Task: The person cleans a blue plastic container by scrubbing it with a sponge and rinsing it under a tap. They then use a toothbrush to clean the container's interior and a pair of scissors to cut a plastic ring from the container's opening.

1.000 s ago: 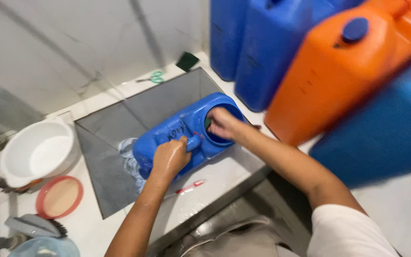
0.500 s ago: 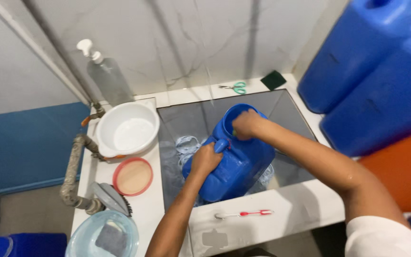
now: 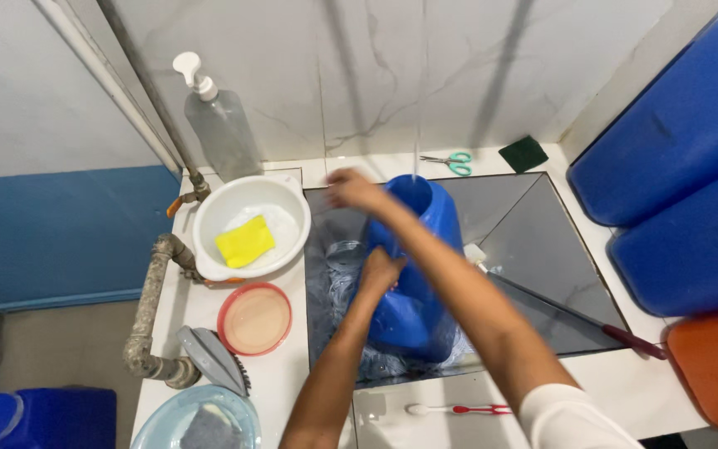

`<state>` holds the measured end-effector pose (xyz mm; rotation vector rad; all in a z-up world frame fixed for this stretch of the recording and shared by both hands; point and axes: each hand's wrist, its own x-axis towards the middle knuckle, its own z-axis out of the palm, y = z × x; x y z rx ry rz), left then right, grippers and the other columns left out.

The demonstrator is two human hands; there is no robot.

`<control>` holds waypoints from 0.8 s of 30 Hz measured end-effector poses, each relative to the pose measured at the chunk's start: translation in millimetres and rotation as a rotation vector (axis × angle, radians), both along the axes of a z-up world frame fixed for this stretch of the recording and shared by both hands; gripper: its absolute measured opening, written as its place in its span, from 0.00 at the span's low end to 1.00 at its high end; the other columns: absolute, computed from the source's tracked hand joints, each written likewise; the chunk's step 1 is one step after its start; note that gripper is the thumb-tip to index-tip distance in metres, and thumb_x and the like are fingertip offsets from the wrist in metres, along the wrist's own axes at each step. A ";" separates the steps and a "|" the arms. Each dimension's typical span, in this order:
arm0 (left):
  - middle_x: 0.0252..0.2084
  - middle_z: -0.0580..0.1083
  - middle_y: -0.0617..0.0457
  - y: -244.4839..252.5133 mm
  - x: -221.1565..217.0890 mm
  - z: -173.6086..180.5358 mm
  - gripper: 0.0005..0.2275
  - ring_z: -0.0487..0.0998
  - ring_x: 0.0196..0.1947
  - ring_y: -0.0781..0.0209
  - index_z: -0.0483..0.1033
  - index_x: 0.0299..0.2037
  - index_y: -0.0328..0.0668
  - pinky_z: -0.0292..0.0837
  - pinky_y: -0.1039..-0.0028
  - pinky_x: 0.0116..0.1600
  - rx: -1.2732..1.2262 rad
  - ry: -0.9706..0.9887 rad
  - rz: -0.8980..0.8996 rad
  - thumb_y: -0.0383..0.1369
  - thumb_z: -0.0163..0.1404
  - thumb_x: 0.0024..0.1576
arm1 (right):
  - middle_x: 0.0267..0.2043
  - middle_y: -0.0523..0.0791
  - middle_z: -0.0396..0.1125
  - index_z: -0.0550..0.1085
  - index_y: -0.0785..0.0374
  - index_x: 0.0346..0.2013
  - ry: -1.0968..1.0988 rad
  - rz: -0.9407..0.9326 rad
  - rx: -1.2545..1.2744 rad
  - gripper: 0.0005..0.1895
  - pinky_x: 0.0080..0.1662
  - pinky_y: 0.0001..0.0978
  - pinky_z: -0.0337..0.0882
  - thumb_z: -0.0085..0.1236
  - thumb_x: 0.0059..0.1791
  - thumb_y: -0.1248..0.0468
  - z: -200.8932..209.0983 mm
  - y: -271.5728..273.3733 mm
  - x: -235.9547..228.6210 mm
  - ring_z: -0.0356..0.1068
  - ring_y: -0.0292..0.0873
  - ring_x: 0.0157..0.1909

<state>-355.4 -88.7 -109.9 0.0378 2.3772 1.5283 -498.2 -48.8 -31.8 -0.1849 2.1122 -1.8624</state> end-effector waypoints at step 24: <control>0.34 0.78 0.39 -44.1 20.6 32.3 0.19 0.80 0.35 0.39 0.78 0.46 0.39 0.75 0.53 0.40 -0.338 0.493 -0.013 0.48 0.58 0.59 | 0.28 0.53 0.75 0.78 0.74 0.32 -0.164 -0.007 0.314 0.11 0.35 0.34 0.80 0.46 0.49 0.72 84.8 147.3 8.5 0.78 0.47 0.30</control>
